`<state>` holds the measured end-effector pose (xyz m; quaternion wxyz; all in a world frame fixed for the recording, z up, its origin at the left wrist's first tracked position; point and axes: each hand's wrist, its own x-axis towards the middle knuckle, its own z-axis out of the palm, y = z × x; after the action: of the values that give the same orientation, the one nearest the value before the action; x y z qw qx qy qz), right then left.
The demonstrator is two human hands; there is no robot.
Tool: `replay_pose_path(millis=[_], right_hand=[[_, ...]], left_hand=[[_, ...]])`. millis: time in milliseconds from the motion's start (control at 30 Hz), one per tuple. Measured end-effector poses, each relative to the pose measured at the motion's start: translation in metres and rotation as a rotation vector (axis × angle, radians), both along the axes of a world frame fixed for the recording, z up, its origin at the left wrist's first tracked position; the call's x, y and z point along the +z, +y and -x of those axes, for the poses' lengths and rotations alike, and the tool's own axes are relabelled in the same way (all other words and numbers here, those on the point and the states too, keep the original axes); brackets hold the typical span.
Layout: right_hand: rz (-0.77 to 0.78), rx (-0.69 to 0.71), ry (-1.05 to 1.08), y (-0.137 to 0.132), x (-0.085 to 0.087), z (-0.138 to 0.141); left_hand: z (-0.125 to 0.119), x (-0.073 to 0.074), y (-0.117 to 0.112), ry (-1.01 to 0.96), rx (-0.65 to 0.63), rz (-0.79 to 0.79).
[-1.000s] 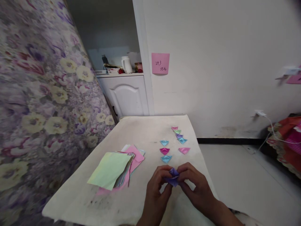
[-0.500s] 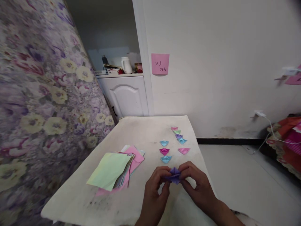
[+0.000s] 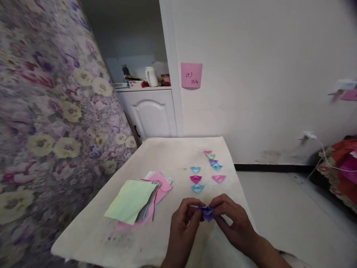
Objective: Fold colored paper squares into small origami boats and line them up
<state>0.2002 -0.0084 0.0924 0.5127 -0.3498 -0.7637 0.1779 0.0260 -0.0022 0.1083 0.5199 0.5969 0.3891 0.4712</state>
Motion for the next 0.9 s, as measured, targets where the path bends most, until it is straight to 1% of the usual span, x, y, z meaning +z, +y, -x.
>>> replay_pose_path(millis=[100, 200, 467, 667, 900], right_hand=[[-0.005, -0.002, -0.020, 0.0002, -0.0016, -0.0009], [-0.012, -0.001, -0.036, -0.0008, -0.0031, -0.0020], [-0.004, 0.019, -0.062, -0.0009, -0.0026, -0.0030], [0.004, 0.049, -0.082, -0.0003, -0.0035, -0.0021], [-0.010, 0.043, -0.055, -0.0005, -0.0056, -0.0005]], left_hand=[[0.0013, -0.0003, 0.0023, 0.018, -0.019, -0.016], [0.0013, -0.0004, 0.0044, -0.006, -0.038, -0.007], [0.0016, -0.0021, 0.0077, -0.111, -0.065, 0.127], [0.0012, -0.0039, 0.0085, -0.111, -0.042, 0.122], [0.0014, -0.0028, 0.0090, -0.087, -0.044, 0.056]])
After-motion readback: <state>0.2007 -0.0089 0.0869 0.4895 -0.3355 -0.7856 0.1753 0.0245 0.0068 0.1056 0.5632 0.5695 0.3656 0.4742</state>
